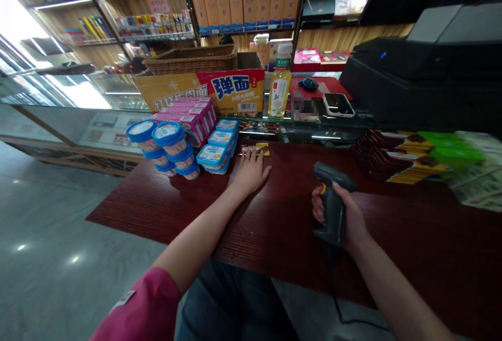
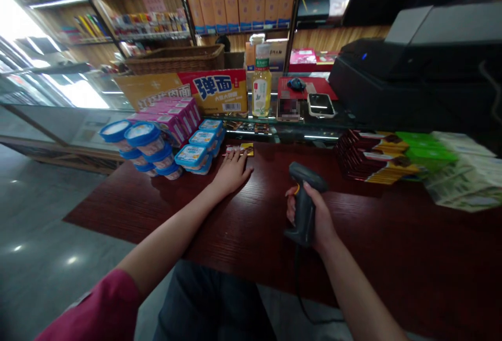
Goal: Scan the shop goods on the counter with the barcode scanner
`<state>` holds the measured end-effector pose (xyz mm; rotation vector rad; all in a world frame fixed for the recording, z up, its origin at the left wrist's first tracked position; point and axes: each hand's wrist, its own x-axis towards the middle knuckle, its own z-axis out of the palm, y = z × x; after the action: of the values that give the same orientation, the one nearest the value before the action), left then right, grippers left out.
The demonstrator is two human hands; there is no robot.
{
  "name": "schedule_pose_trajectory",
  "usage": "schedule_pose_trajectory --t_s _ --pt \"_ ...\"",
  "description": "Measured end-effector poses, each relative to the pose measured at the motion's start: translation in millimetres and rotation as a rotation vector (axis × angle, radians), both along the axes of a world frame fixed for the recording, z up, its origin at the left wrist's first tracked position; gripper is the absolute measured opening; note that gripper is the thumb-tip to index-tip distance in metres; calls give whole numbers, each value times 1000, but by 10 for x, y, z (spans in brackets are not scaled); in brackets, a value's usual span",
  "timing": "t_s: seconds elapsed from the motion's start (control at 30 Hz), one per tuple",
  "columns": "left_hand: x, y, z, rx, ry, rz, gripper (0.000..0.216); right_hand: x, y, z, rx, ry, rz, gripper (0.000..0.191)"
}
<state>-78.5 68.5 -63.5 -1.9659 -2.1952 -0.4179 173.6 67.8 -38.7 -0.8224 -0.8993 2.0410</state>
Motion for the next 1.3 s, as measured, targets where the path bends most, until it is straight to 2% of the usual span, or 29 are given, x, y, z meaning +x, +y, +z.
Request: schedule_pose_trajectory --t_s 0.17,0.33,0.57,0.67,0.8,0.87,0.97,1.07,1.13,1.2,1.3 --pt "-289 302 33 52 -70 -29 39 0 5 9 -34 -12 -1 36" --pt "-371 416 29 113 -143 -26 32 -20 2 9 -73 -20 -17 36" --pt "-511 445 -32 148 -301 -67 40 -20 17 3 -39 10 -7 36" --pt "-417 356 -27 165 -315 -185 51 22 21 1 -24 31 -45 38" --pt "101 241 -10 149 -320 -445 59 204 38 -18 -18 43 -142 42" --pt "501 258 5 163 -358 -556 66 376 38 -42 -9 22 -200 44" --pt "1171 425 42 260 -426 -661 73 718 -1 -86 -5 -23 -308 45" --pt "1778 715 91 355 -458 -685 72 1064 -64 -102 -25 -24 -434 43" --pt "2073 914 119 394 -474 -672 69 1226 -93 -88 -21 20 -515 41" --pt "2254 1076 129 408 -500 -650 63 1305 -99 -65 4 73 -580 38" --pt "2336 1211 111 410 -532 -614 46 1301 -73 -49 34 72 -612 39"
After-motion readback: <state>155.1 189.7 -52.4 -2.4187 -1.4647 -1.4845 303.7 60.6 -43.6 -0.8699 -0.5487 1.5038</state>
